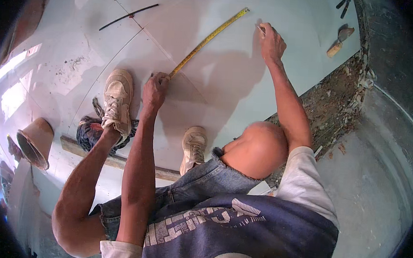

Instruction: Measuring and placing tiles on a floor in a renovation area.

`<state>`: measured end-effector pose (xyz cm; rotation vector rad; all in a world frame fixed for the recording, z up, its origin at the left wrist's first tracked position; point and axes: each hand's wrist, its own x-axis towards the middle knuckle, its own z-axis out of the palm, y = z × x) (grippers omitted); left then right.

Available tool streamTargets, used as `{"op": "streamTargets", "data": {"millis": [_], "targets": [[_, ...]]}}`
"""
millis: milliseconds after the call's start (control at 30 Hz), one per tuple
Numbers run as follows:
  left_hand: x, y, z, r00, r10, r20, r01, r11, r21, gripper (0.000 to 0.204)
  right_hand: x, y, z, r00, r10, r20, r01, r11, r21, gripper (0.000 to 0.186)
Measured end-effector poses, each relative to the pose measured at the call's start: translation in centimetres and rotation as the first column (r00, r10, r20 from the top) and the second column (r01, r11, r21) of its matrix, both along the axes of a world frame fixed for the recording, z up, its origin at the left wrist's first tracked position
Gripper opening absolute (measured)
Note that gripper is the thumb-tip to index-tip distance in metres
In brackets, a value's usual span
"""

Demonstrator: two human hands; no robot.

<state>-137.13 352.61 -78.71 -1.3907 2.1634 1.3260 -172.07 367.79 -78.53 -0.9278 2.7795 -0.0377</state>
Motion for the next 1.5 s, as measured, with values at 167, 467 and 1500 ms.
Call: {"op": "streamTargets", "data": {"millis": [167,467,1500], "targets": [[-0.2,-0.3,0.2,0.998,0.052,-0.028,-0.049,0.994,0.103,0.025,0.2,0.2,-0.3,0.999,-0.02,-0.045,0.018,0.999,-0.044,0.02],[-0.3,-0.6,0.1,0.998,-0.063,0.013,0.063,0.997,0.04,0.03,0.2,0.1,-0.4,0.998,-0.049,-0.033,0.048,0.998,-0.039,0.021],[-0.3,-0.5,-0.6,0.999,0.012,0.034,-0.017,0.99,0.143,0.03,-0.3,0.7,-1.1,0.999,-0.032,-0.024,0.029,0.992,-0.121,0.017]]}}
